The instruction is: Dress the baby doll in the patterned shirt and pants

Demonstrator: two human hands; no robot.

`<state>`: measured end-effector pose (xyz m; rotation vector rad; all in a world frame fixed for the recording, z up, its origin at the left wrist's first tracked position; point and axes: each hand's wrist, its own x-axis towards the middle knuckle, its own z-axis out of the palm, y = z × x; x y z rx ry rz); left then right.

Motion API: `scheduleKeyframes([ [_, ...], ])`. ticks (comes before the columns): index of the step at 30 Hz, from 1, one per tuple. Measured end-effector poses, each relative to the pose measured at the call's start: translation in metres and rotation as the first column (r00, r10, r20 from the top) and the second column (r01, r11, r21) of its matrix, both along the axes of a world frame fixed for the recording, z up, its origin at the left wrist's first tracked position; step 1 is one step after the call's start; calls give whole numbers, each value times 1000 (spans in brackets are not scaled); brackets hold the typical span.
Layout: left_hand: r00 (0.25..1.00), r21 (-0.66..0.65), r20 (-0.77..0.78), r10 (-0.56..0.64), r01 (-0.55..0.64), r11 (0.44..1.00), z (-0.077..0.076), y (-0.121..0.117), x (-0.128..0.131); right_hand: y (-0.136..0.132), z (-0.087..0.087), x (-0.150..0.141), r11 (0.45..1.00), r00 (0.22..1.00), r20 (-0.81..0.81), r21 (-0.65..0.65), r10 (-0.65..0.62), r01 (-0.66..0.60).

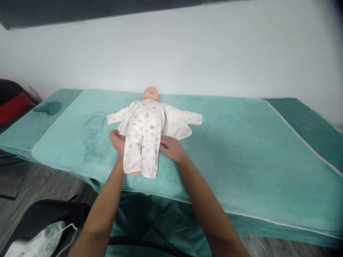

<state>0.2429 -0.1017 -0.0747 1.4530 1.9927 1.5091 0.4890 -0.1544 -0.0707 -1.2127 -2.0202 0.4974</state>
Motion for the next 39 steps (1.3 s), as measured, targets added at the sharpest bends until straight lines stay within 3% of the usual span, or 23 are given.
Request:
scheduleKeyframes([
  [3, 997, 73, 1, 78, -77, 994, -5, 5, -2, 0, 0, 1, 1000, 999, -36, -26, -12, 11],
  [8, 997, 95, 52, 62, -67, 993, -10, 7, -6, -4, -4, 2, 995, 988, -125, -67, -86, 78],
  [11, 998, 112, 45, 46, -51, 992, -9, 16, -16, -6, -9, 11, 957, 938, -196, -8, -287, 291],
  [13, 1000, 81, -11, -1, 1, 997, -7, 29, -26, -7, -13, 23, 849, 841, -211, 79, -499, 523],
  [15, 996, 3, -80, -46, 46, 999, -4, 45, -34, -6, -18, 36, 682, 692, -165, 124, -702, 721],
  [17, 983, -86, -170, -74, 60, 994, -2, 59, -39, -3, -21, 47, 539, 545, -72, 91, -835, 837],
  [19, 958, -140, -273, -87, 50, 989, -1, 67, -40, 2, -20, 56, 473, 473, 25, 8, -881, 881],
  [21, 938, -145, -338, -83, 35, 989, -1, 68, -38, 9, -14, 64, 473, 484, 89, -121, -870, 873],
  [24, 955, -131, -294, -38, -1, 991, -3, 63, -36, 23, 4, 75, 508, 566, 21, -413, -824, 756],
  [26, 974, -136, -224, -13, -19, 990, -4, 60, -36, 33, 21, 77, 618, 621, -230, -578, -750, 533],
  [27, 980, -138, -199, -7, -21, 990, -5, 59, -36, 39, 30, 73, 688, 619, -372, -601, -692, 407],
  [28, 983, -135, -185, -6, -19, 991, -5, 59, -37, 44, 41, 66, 758, 599, -508, -585, -619, 288],
  [31, 986, -110, -169, -5, -14, 994, -7, 59, -38, 61, 72, 28, 891, 553, -715, -437, -429, 126],
  [33, 989, -94, -149, -6, -8, 996, -8, 59, -39, 68, 90, -4, 946, 679, -688, -323, -256, 30],
  [34, 990, -87, -139, -9, -3, 996, -8, 59, -39, 69, 98, -19, 960, 777, -612, -276, -147, -36],
  [36, 991, -76, -129, -16, 6, 997, -9, 59, -38, 64, 109, -42, 934, 936, -339, -296, 92, -199],
  [39, 992, -77, -129, -12, 2, 997, -9, 58, -38, 49, 118, -54, 792, 917, -104, -473, 385, -386],
])
